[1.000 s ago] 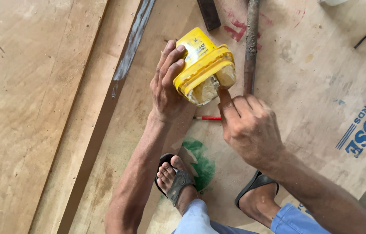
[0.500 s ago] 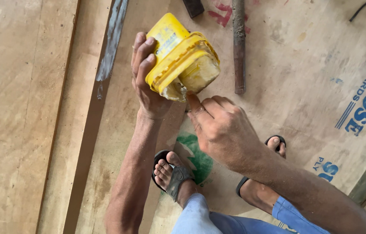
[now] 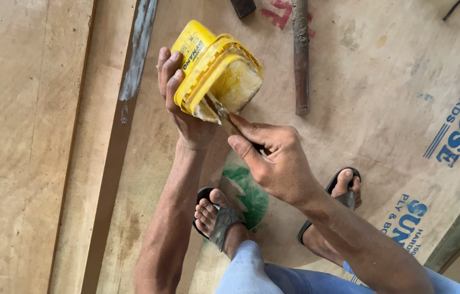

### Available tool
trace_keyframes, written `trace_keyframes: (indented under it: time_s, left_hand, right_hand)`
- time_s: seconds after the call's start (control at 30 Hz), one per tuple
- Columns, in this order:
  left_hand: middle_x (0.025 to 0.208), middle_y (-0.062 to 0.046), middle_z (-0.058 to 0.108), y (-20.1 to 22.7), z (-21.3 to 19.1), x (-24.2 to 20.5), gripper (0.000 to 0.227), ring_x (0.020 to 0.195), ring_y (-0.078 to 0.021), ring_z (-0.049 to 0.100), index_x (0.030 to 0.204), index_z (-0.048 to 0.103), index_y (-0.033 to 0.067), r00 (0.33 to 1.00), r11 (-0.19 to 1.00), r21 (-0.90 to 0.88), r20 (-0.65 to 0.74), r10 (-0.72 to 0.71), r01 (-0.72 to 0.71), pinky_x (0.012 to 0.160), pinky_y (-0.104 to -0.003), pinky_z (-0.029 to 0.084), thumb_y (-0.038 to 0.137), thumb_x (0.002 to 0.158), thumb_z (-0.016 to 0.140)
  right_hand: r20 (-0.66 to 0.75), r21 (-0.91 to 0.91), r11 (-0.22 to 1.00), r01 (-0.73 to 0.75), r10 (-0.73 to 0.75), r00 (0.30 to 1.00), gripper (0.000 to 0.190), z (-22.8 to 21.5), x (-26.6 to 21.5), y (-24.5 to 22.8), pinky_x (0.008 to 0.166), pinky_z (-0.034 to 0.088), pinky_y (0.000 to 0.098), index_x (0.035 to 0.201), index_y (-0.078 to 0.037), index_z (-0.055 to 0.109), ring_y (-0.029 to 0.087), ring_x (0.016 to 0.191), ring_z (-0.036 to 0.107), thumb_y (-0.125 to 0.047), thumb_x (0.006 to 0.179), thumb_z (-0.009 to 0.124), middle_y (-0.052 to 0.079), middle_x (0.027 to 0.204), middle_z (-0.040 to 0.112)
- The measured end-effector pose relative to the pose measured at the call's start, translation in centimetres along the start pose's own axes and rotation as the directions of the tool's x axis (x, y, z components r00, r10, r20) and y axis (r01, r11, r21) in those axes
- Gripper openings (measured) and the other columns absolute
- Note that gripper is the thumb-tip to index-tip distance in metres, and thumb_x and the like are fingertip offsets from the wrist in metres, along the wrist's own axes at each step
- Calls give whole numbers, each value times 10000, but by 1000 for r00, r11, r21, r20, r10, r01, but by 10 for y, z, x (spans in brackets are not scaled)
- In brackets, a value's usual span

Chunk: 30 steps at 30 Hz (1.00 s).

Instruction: The person hammers nails into several wooden strips to secure them, then applies white adhesive from a yellow container to the edge of a wooden board using a brush and their finger.

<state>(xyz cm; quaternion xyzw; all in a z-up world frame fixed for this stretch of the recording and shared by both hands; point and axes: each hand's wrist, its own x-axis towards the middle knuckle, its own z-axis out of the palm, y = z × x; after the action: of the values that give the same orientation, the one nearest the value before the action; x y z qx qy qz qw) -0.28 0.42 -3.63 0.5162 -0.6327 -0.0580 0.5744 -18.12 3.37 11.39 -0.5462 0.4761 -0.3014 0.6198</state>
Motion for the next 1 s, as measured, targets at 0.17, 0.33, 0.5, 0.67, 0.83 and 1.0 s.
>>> trace_keyframes:
  time_s: [0.17, 0.33, 0.5, 0.67, 0.83, 1.0]
  left_hand:
    - [1616, -75, 390, 0, 8, -6, 681, 1561, -277, 335, 1526, 312, 211, 998, 1000, -12, -50, -28, 28, 1335, -493, 299, 228, 1022, 770]
    - [1621, -58, 381, -1, 14, -8, 654, 1564, -274, 316, 1536, 293, 225, 997, 998, 64, -81, -9, 14, 1340, -500, 296, 266, 1072, 752]
    - [1617, -82, 370, -11, 6, -3, 619, 1591, -309, 304, 1538, 295, 195, 998, 994, 107, -64, 21, -14, 1328, -506, 286, 263, 1078, 704]
    - [1609, -91, 401, -24, -1, -10, 558, 1558, -302, 324, 1520, 337, 191, 998, 990, 144, -59, 0, 8, 1324, -486, 310, 209, 1093, 695]
    - [1612, -69, 414, -32, 6, -20, 514, 1557, -285, 335, 1509, 347, 193, 996, 990, 139, -83, -18, 29, 1322, -454, 328, 146, 1113, 671]
    - [1601, -66, 430, -34, 14, -21, 502, 1541, -280, 359, 1502, 360, 190, 988, 986, 153, -146, -44, 66, 1318, -450, 334, 127, 1102, 656]
  right_hand:
    - [-1, 156, 985, -79, 80, 997, 413, 7, -2, -3, 521, 342, 181, 1423, 18, 632, -13, 648, 399, -121, 1035, 644, -91, 741, 490]
    - [-7, 349, 930, -114, 124, 992, 413, 18, -1, -5, 609, 420, 174, 1413, 58, 626, 7, 714, 487, -110, 1038, 658, -63, 818, 590]
    - [-4, 741, 647, -181, 274, 962, 342, 32, 6, 5, 579, 400, 228, 1306, 71, 687, 83, 640, 488, -87, 1004, 661, 30, 772, 612]
    - [86, 954, 248, -168, 309, 947, 165, 48, 0, 20, 621, 414, 272, 967, 2, 676, 105, 658, 470, -149, 1031, 659, 39, 776, 566]
    - [125, 989, 35, -145, 331, 935, 281, 65, 0, 22, 655, 385, 270, 825, -69, 544, 104, 669, 423, -208, 1043, 653, 16, 789, 508]
    - [125, 992, -53, -113, 352, 928, 286, 70, 5, 13, 639, 362, 269, 842, -83, 503, 104, 653, 400, -224, 1051, 636, 2, 775, 478]
